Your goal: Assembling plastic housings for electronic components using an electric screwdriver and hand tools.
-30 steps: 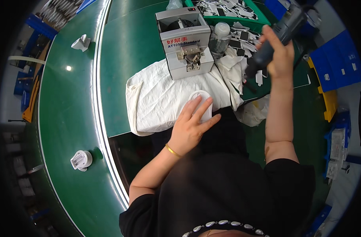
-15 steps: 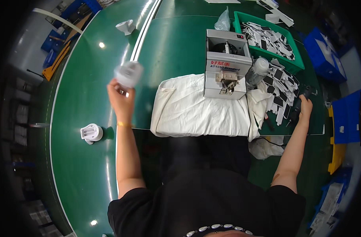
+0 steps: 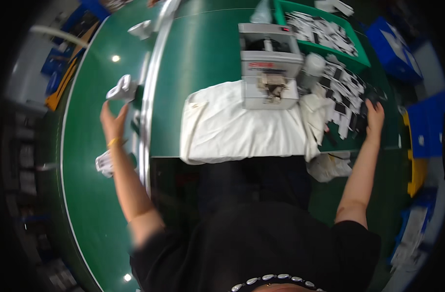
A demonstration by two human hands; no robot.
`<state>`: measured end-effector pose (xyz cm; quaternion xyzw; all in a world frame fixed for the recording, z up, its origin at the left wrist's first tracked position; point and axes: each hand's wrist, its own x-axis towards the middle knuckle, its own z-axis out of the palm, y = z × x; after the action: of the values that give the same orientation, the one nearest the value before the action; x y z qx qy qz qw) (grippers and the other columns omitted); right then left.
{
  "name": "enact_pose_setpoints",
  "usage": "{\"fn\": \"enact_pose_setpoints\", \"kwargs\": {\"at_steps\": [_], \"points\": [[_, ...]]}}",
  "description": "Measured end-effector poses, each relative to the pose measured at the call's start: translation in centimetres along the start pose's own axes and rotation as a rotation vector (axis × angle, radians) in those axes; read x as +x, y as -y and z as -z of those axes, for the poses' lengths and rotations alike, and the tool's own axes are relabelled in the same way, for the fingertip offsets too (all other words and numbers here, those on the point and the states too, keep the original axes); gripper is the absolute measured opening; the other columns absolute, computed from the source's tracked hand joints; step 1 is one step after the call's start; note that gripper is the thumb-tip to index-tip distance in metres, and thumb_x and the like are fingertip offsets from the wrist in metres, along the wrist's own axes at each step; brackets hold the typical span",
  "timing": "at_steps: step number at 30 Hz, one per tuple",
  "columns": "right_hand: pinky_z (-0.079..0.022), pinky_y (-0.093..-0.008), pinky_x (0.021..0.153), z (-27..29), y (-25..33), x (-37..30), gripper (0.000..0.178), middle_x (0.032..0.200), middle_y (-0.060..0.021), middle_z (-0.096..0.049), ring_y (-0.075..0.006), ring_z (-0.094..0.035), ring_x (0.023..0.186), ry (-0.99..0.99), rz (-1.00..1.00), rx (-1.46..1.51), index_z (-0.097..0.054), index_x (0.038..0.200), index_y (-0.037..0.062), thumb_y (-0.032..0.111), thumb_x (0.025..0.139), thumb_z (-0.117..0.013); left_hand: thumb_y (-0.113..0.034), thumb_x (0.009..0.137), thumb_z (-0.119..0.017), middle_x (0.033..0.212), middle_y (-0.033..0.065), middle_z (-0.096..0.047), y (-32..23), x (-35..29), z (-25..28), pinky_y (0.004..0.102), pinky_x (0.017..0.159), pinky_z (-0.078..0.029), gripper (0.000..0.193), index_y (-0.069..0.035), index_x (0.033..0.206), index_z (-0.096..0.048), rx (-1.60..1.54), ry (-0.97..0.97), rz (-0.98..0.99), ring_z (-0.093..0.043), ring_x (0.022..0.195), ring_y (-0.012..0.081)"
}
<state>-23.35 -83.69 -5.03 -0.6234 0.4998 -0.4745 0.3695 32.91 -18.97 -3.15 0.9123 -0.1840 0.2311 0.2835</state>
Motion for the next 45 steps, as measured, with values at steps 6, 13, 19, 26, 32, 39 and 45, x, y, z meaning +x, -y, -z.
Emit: {"fn": "enact_pose_setpoints", "kwargs": {"at_steps": [6, 13, 19, 26, 32, 39, 45], "points": [[-0.047, -0.0323, 0.099, -4.9, 4.9, -5.0, 0.045, 0.122, -0.0154, -0.067, -0.0217, -0.062, 0.113, -0.046, 0.293, -0.212, -0.065, 0.123, -0.0018, 0.022, 0.087, -0.078, -0.022, 0.091, -0.074, 0.124, 0.0098, -0.066, 9.9, -4.1, 15.6, 0.0327, 0.102, -0.045, 0.043, 0.003, 0.125, -0.064, -0.388, 0.222, 0.312, -0.059, 0.116, 0.0195], [-0.051, -0.0355, 0.083, -7.8, 8.8, -10.0, 0.027, 0.096, -0.0090, -0.074, -0.0240, -0.066, 0.091, 0.069, 0.469, -0.441, -0.075, 0.098, 0.0054, 0.026, 0.081, -0.078, -0.007, 0.082, -0.077, 0.129, 0.0093, -0.061, 9.9, -10.2, 16.8, 0.0308, 0.097, -0.047, 0.065, 0.000, 0.141, -0.048, -0.671, 0.672, 0.292, -0.053, 0.122, 0.0180], [-0.053, -0.0394, 0.080, -12.0, 12.0, -9.3, 0.051, 0.097, -0.0080, -0.074, -0.0263, -0.069, 0.091, -0.001, 0.317, -0.473, -0.069, 0.109, 0.0076, 0.046, 0.077, -0.081, -0.014, 0.071, -0.086, 0.097, 0.0080, -0.067, 9.3, -8.1, 15.7, 0.0293, 0.076, -0.051, 0.049, 0.000, 0.106, -0.055, 0.050, 0.576, 0.223, -0.062, 0.084, 0.0161], [-0.054, -0.0387, 0.077, -13.1, 11.2, -8.5, 0.038, 0.094, -0.0091, -0.073, -0.0267, -0.071, 0.087, 0.132, 0.229, -0.467, -0.069, 0.104, 0.0090, 0.033, 0.077, -0.080, -0.020, 0.064, -0.094, 0.111, 0.0114, -0.063, 5.2, -7.2, 13.0, 0.0332, 0.086, -0.051, 0.079, -0.001, 0.126, -0.050, -0.197, 0.681, 0.187, -0.060, 0.097, 0.0211], [-0.054, -0.0422, 0.081, -12.8, 12.5, -9.4, 0.034, 0.095, -0.0117, -0.072, -0.0306, -0.069, 0.088, 0.006, 0.380, -0.645, -0.073, 0.088, 0.0067, 0.037, 0.076, -0.083, -0.008, 0.057, -0.095, 0.135, 0.0108, -0.056, -0.9, -6.1, 12.8, 0.0351, 0.101, -0.047, 0.116, -0.007, 0.154, -0.033, -0.569, 0.854, 0.318, -0.056, 0.119, 0.0245], [-0.057, -0.0441, 0.080, -14.0, 15.2, -9.5, 0.032, 0.097, -0.0152, -0.074, -0.0341, -0.071, 0.093, 0.179, 0.203, -0.768, -0.073, 0.093, 0.0086, 0.034, 0.075, -0.082, -0.019, 0.064, -0.089, 0.126, 0.0128, -0.060, -6.0, -6.7, 12.9, 0.0363, 0.097, -0.049, 0.101, -0.008, 0.151, -0.039, -0.597, 0.730, 0.154, -0.059, 0.110, 0.0248], [-0.055, -0.0485, 0.088, -15.3, 15.2, -9.0, 0.046, 0.105, -0.0224, -0.072, -0.0396, -0.069, 0.101, 0.224, 0.248, -0.940, -0.065, 0.122, 0.0095, 0.025, 0.079, -0.071, -0.016, 0.065, -0.091, 0.143, 0.0121, -0.046, -16.1, -10.4, 9.5, 0.0379, 0.108, -0.042, 0.111, -0.008, 0.156, -0.028, -0.952, 0.634, 0.049, -0.051, 0.127, 0.0247]]}}
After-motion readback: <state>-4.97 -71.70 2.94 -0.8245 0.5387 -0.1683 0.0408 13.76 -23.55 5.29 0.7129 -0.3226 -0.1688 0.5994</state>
